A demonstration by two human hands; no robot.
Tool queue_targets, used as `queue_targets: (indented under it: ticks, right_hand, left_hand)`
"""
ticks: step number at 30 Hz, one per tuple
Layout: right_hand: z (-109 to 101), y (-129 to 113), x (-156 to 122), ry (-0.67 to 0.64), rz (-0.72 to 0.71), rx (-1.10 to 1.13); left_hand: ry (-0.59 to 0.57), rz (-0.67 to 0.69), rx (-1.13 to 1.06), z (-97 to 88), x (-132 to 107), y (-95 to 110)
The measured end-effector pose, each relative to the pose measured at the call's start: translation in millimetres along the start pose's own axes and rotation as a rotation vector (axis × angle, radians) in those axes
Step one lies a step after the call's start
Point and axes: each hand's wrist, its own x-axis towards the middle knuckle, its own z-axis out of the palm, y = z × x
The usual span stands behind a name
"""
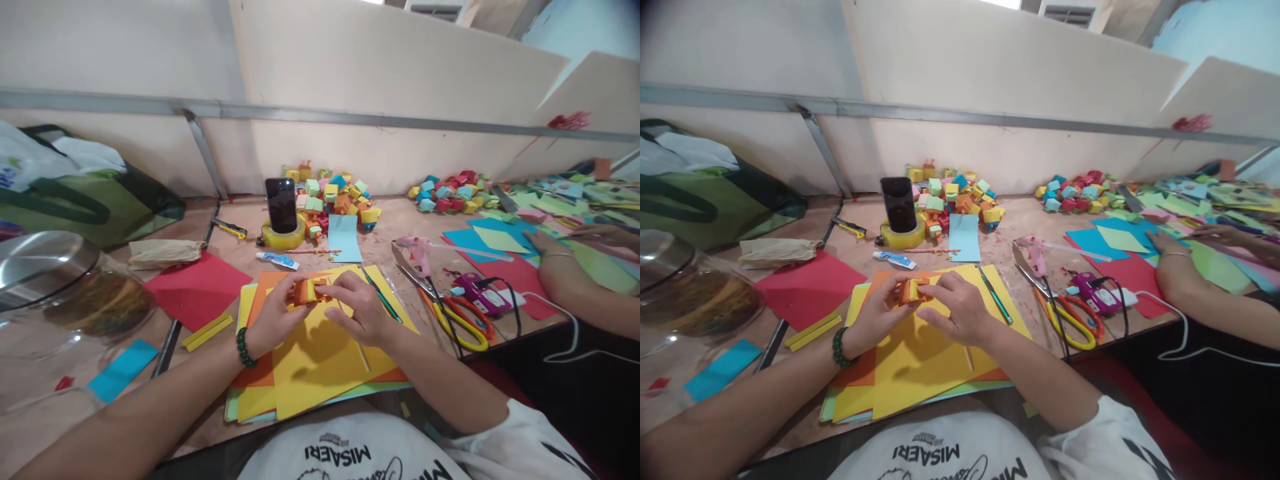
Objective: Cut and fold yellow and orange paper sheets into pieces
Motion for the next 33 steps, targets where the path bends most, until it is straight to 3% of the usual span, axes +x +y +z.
queue_targets:
  ticks: [7,11,15,19,23,27,30,33]
  right_hand:
    - [-25,-25,-11,0.098,0.061,0.044]
    - [-34,-32,-47,0.170,0.052,0.006]
    - [-31,-17,-85,0.210,0.178,-0.081]
    - [-32,-9,-98,0.236,0.190,-0.112]
    - [-35,-10,-94,0.240,0.163,-0.109]
    - [-34,-4,-97,0.155,0.246,-0.058]
    - [-35,3,-107,0.098,0.322,0.014]
    - [-35,8,-115,0.062,0.374,0.077]
  left_hand:
    - [-0.001,-0.024,0.034,-4.1,-2,9]
    - [0.037,-0.072,0.030,-6.6,-1,5]
    - [0.062,-0.074,0.091,-6.0,9,6]
    - [0.040,0.059,0.190,3.8,51,24]
    - [0.154,0.199,0.243,18.3,126,50]
    - [0.242,0.086,0.123,28.3,180,72]
    - [0.159,-0.029,-0.075,26.0,179,76]
    - [0.097,-0.114,-0.200,16.1,150,70]
